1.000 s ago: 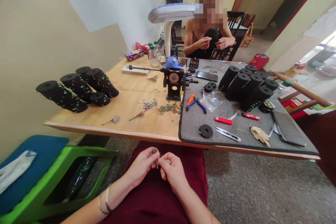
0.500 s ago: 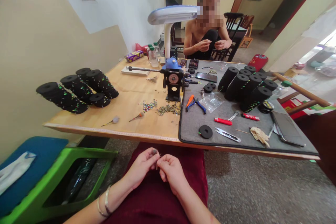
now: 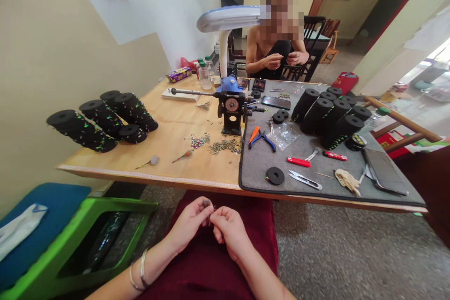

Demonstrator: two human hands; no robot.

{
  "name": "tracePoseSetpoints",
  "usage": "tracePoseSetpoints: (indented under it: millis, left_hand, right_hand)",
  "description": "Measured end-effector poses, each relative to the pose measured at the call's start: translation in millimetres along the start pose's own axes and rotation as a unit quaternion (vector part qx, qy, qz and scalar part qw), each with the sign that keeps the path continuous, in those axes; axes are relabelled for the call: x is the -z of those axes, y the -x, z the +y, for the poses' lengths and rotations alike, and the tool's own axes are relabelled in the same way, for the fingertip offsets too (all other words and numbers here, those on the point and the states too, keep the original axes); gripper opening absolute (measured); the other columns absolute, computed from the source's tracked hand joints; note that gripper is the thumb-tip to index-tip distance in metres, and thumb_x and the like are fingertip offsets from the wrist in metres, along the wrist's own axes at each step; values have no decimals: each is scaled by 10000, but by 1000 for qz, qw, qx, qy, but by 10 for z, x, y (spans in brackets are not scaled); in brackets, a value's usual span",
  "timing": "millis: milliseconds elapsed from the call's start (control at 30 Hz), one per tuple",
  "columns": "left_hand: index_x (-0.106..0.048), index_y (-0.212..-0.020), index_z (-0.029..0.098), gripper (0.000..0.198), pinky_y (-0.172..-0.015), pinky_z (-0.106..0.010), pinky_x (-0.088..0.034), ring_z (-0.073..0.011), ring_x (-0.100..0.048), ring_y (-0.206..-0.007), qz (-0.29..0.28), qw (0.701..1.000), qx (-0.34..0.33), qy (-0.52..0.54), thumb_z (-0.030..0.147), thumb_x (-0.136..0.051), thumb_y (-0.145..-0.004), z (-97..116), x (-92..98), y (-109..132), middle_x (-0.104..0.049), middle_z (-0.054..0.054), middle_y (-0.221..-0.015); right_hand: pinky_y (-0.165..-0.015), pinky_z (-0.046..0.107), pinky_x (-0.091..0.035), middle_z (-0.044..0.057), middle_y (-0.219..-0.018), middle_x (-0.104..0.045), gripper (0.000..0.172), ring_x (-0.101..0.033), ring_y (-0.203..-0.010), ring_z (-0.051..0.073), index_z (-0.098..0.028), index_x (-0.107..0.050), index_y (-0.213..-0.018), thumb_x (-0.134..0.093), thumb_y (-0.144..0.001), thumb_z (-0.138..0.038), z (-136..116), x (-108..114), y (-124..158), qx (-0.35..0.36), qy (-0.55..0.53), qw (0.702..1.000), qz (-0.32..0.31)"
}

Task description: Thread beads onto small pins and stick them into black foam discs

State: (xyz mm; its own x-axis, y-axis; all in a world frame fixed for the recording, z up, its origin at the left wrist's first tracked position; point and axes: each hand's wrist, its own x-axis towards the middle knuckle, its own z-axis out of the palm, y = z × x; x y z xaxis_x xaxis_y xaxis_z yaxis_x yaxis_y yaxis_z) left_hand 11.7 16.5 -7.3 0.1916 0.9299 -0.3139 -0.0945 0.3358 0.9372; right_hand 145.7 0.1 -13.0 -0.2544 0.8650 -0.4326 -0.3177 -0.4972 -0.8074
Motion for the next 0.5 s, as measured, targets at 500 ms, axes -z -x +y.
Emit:
tracePoseSetpoints:
  millis: [500]
  left_hand:
    - [-511,-772,172,151,-565,-229,-406,-110,-504,-575,-26,996,-45,-69,303,-566,-825,-13,38,26,-537,31,-613]
  right_hand:
    - [-354,183,-142,-93,-356,-457,324,-268,-305,31,-169,-510,-663,-674,-719,-442,-22,57,-37,30,34,998,39]
